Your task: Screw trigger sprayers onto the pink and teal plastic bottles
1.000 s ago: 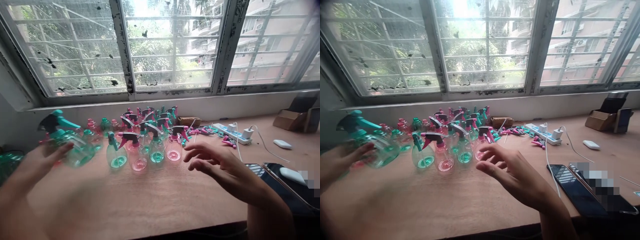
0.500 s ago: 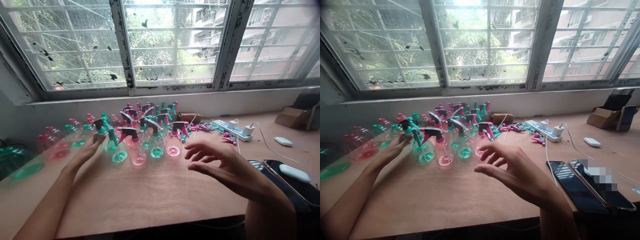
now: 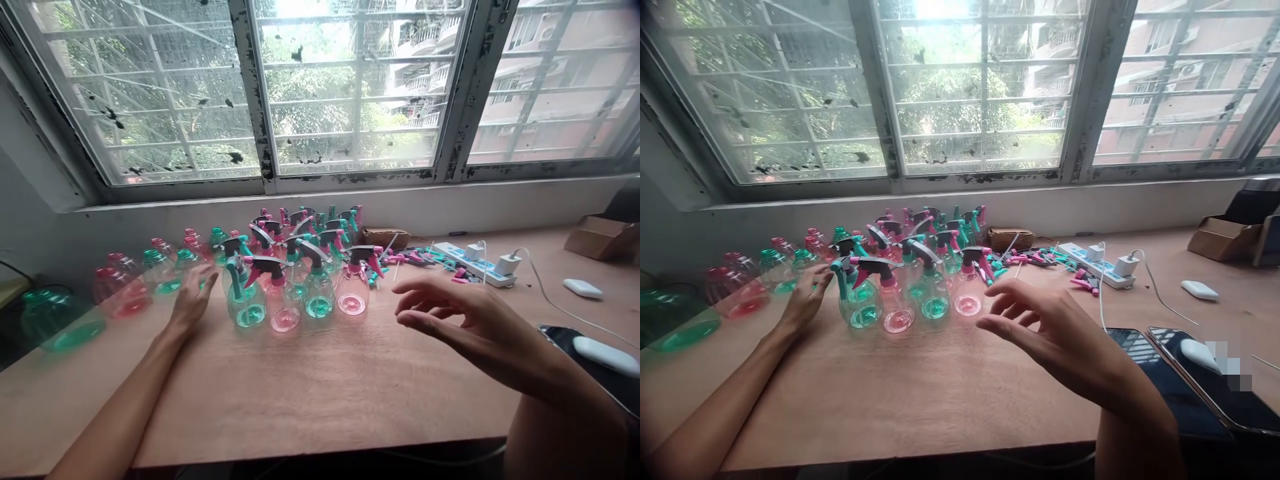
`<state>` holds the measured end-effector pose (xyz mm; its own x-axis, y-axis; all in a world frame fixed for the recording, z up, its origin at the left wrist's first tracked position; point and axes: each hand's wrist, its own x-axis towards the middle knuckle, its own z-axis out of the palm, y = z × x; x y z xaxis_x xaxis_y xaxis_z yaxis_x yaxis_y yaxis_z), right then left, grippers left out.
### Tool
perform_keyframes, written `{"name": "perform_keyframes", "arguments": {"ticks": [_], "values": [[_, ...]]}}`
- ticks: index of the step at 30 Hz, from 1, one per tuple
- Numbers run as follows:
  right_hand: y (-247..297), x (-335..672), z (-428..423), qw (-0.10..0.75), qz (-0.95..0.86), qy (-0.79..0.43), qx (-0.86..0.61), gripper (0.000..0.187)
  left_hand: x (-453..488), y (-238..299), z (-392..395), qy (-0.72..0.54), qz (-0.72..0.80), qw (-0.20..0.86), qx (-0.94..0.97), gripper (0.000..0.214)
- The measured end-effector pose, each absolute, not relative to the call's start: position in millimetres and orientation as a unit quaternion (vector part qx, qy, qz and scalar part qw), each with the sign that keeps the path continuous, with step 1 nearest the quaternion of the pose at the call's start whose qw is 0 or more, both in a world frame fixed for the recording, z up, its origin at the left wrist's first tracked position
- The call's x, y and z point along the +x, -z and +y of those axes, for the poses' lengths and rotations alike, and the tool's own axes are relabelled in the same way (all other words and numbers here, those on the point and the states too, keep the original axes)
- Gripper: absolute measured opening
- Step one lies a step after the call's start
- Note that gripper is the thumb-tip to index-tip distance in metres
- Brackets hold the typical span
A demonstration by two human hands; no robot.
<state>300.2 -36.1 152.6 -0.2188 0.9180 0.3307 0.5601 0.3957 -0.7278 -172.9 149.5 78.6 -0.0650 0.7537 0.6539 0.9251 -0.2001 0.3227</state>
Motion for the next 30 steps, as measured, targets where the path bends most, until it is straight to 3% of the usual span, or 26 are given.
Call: {"name": "perform_keyframes", "arguments": {"ticks": [4, 8, 26, 30], "values": [[-149.9, 300.0, -31.8, 0.378, -0.747, -0.211, -0.504, 0.037, -184.3, -71.8, 150.9, 0.413, -0.675, 0.263, -0.552, 0.038], [-150.7, 298.5, -30.9, 0.371, -0.751, -0.213, -0.503, 0.038, -196.4, -65.3, 164.8, 0.390, -0.709, 0.297, -0.507, 0.038], [-148.9, 317.9, -20.7, 0.408, -0.730, -0.210, -0.507, 0.036, -206.2, -63.4, 183.9, 0.373, -0.741, 0.187, -0.526, 0.035], [-140.6, 345.8, 3.9, 0.407, -0.689, -0.112, -0.590, 0.040, -209.6, -65.3, 179.6, 0.375, -0.699, 0.129, -0.595, 0.035]]}}
